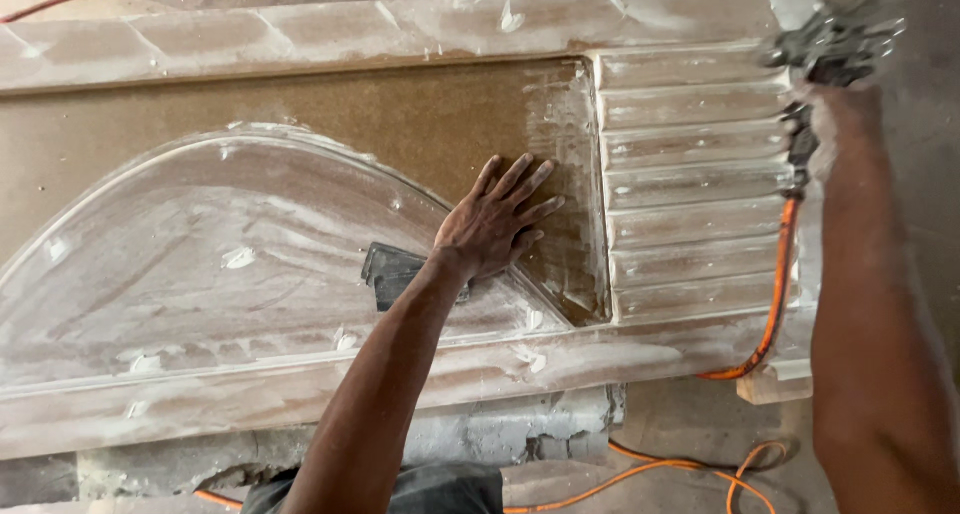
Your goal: The person sands a decorative wooden panel by hand using a piece of sandpaper, focusing on the curved and grooved details of the design.
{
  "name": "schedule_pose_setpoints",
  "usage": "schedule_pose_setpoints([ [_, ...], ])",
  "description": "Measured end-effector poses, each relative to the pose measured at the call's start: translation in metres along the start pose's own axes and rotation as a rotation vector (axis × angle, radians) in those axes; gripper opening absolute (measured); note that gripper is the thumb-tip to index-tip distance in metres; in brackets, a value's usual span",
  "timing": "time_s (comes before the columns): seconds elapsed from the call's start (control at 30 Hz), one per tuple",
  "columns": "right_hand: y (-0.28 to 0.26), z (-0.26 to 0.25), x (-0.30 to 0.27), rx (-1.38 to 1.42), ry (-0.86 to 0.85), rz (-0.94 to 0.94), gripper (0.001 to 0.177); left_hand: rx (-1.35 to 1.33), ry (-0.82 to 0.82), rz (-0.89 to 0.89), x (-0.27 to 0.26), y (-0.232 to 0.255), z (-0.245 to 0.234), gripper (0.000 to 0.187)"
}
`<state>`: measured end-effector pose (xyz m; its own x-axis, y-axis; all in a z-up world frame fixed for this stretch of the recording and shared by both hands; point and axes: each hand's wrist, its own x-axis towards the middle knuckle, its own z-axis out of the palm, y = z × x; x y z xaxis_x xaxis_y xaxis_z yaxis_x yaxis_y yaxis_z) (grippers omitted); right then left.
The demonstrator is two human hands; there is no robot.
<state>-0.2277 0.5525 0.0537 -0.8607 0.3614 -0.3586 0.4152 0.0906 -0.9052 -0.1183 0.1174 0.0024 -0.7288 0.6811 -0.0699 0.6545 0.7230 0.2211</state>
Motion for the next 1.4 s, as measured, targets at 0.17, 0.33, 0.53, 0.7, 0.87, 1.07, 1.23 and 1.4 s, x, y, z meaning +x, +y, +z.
schedule_pose_setpoints([
  [0.17,-0.029,0.036,-0.033,-0.136,-0.093,0.097,0.013,-0.022,-0.008,0.007,0.000,0.000,-0.002,0.053],
  [0.33,-0.039,0.020,-0.038,-0.428,-0.454,0.146,0.025,-0.040,0.069,0.029,-0.005,-0.006,0.001,0.054],
  [0.53,-0.026,-0.038,-0.072,-0.611,-0.131,0.014,0.031,-0.081,0.031,-0.015,-0.001,-0.006,0.011,0.050],
  [0.7,-0.003,-0.035,-0.168,-0.742,-0.123,0.408,0.031,-0.008,0.133,-0.106,0.000,0.006,0.020,0.053],
  [0.87,0.028,-0.021,-0.252,-0.838,-0.297,0.399,0.035,0.153,-0.111,-0.139,-0.001,0.083,0.027,0.073],
  [1.07,0.038,-0.028,-0.303,-0.650,-0.370,0.516,0.034,-0.216,0.205,0.077,-0.034,0.139,0.058,0.068],
  [1.23,0.050,-0.026,-0.315,-0.558,-0.301,0.432,0.030,-0.278,0.079,0.133,-0.069,0.088,0.034,0.034],
  [1.4,0.066,-0.009,-0.336,-0.730,-0.283,0.381,0.028,-0.289,0.241,-0.170,-0.170,0.001,-0.007,0.041],
])
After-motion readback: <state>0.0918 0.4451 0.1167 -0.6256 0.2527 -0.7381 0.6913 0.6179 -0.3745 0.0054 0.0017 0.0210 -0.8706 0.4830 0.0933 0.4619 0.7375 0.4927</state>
